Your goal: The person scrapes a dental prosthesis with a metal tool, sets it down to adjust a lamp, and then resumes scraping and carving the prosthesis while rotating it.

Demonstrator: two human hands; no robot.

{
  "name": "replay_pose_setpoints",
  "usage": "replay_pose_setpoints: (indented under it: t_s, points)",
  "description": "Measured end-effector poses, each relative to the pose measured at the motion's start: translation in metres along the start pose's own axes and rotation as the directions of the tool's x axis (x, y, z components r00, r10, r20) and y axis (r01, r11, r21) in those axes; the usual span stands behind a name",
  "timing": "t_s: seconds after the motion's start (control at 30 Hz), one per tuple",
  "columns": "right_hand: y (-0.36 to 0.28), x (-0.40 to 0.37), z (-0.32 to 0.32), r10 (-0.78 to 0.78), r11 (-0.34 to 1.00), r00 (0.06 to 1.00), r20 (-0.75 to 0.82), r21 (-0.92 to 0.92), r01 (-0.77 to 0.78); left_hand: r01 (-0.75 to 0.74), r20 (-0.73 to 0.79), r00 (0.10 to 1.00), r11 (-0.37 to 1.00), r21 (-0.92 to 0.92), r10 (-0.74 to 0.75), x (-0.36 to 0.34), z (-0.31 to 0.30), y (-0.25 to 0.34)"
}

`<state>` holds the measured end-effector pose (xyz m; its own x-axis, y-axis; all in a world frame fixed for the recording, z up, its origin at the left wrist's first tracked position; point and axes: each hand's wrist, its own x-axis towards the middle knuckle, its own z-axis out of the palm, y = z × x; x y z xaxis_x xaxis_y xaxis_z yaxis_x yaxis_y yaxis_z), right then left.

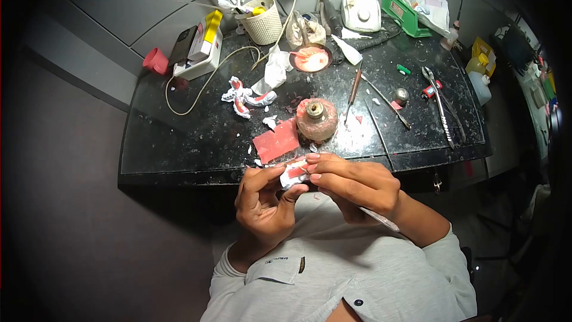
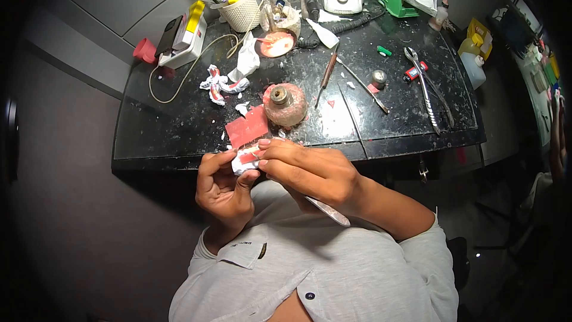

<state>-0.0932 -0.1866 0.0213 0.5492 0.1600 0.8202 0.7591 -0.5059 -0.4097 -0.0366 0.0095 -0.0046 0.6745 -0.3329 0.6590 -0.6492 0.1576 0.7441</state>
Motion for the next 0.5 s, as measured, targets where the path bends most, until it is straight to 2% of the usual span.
replay_pose_setpoints:
  t_s: [0.5]
  points:
    - [0.0021,-0.0076,-0.0045,0.06,0.998,0.994,0.089,0.022,-0.062,0.115,-0.009,0.993,0.992,-0.043,-0.115,0.003,-0.0012,0.0009]
